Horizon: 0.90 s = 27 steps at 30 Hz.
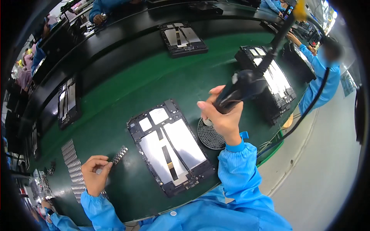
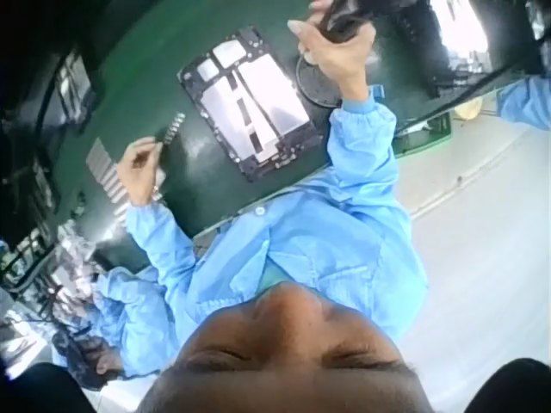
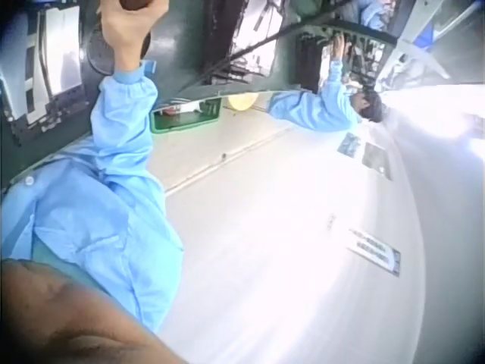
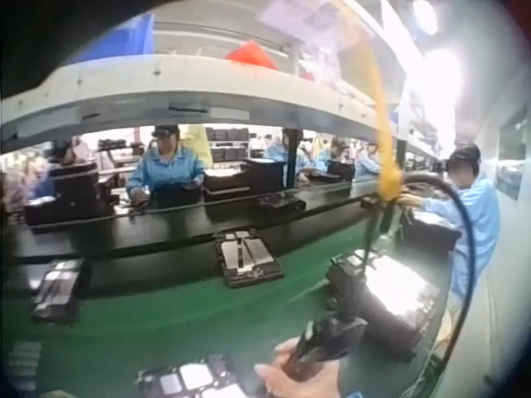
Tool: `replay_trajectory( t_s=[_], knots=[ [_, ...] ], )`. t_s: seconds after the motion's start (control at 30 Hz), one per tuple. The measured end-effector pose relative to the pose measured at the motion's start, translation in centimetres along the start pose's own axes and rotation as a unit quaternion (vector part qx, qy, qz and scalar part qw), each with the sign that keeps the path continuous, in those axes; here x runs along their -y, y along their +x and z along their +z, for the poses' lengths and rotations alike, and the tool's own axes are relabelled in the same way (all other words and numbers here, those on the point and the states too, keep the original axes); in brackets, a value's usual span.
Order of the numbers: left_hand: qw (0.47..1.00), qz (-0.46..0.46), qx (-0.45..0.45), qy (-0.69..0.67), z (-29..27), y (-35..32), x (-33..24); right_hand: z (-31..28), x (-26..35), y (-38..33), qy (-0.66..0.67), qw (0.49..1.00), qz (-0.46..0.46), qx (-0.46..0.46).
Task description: The recorder is assembling internal components of tablet screens at a factory assembly line using an electric screwdriver.
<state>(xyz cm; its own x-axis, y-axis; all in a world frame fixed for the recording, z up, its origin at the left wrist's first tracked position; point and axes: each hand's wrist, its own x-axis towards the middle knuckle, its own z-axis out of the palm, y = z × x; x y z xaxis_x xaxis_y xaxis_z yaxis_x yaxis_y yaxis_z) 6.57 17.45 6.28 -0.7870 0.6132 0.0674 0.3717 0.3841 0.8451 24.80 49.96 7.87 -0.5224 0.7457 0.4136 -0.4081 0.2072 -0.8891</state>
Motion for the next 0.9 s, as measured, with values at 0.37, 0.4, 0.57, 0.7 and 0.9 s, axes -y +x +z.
replay_trajectory(
  t_s=[0.37,0.4,0.57,0.7,0.9],
  knots=[
    [0.984,-0.072,-0.102,-0.127,2.2,1.2,3.3,5.7,4.4,-1.5,0.109,0.992,-0.019,0.053],
    [0.982,-0.080,-0.117,-0.123,1.8,1.3,3.4,7.0,4.4,-1.8,0.125,0.989,-0.016,0.074],
    [0.977,0.005,-0.193,-0.085,2.5,0.9,2.0,12.8,2.8,-2.6,0.093,0.977,0.017,0.193],
    [0.982,0.047,-0.155,-0.098,3.2,-0.1,1.6,13.7,0.6,-2.3,0.053,0.974,0.000,0.221],
    [0.983,0.057,-0.078,-0.154,4.2,-0.7,2.2,14.4,-0.1,-2.5,0.092,0.974,0.055,0.198]
  ],
)
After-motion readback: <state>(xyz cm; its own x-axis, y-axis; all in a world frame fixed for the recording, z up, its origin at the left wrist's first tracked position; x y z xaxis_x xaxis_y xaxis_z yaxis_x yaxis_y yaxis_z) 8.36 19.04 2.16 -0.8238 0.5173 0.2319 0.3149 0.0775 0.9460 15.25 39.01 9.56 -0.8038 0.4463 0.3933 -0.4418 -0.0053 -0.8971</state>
